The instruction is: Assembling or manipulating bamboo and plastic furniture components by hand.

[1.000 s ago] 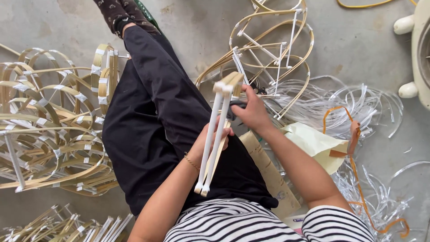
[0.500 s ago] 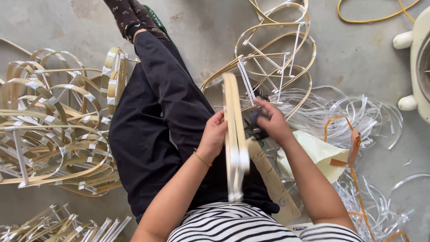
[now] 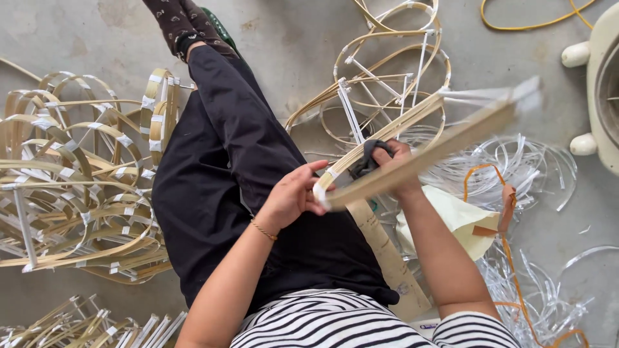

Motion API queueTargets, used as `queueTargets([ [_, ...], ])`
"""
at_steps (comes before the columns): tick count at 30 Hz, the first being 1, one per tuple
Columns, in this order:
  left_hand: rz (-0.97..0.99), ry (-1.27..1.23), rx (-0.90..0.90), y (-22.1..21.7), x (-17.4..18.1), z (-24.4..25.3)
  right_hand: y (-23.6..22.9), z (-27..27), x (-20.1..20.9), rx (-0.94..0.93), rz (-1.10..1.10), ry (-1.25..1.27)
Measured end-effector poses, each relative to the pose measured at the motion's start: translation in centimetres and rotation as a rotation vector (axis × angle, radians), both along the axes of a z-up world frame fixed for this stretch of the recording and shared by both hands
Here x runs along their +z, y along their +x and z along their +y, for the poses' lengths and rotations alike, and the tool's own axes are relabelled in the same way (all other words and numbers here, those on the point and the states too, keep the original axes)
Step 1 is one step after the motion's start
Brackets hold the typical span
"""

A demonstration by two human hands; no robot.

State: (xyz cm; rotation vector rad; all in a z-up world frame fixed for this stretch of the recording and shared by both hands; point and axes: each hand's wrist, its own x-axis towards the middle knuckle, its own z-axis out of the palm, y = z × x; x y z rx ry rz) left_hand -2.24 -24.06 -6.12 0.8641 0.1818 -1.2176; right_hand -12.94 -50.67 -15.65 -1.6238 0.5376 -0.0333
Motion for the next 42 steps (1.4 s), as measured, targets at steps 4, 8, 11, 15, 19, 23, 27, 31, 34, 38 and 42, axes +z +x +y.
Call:
queueTargets([
  [4,0.085,-0.106,-0.098,-0.5,-0.2,-0.1,2.9,2.2,4.7,-0.009,0.287,0.121],
  [8,0.266,0.073,0.074,-1.6,-2.0,-0.9,3.9,5.6,3.5,0.137,0.127,0.15],
  [11,0.12,0.044,-0.016,-1.9,-2.1,-0.1,6.4,2.5,3.2,0.214,-0.073,0.012],
  [15,0.091,0.129,-0.113,-1.5,0.7,-0.2,9.3,-3.8,2.2,-0.043,0.124,-0.085],
  [19,0.079,0.188,-0.107,-1.3,-0.2,-0.9,5.4,1.1,-1.4,0.22,-0.008,-0.486],
  [23,0.117,0.231,-0.115,-1.3,-0.2,-1.0,6.4,0.4,-2.4,0.323,-0.232,-0.504],
  [27,0.088,0.2,-0.178,-2.0,0.0,-0.1,8.7,-5.5,0.2,0.084,0.285,-0.288],
  [31,-0.192,0.296,-0.044,-1.5,-0.8,1.2,2.0,-9.0,-0.8,0.403,0.222,-0.375],
  [34,-0.371,0.428,0.143,0.1,0.5,3.4,-3.5,-9.4,-1.1,0.452,0.432,-0.276],
  [38,-0.605,0.663,0.259,-0.9,3.1,5.0,-2.9,-4.9,3.8,0.592,0.321,-1.147],
  [42,-0.784,0.732,0.358,-4.7,3.5,7.3,1.5,3.9,12.8,0.283,-0.03,0.439],
])
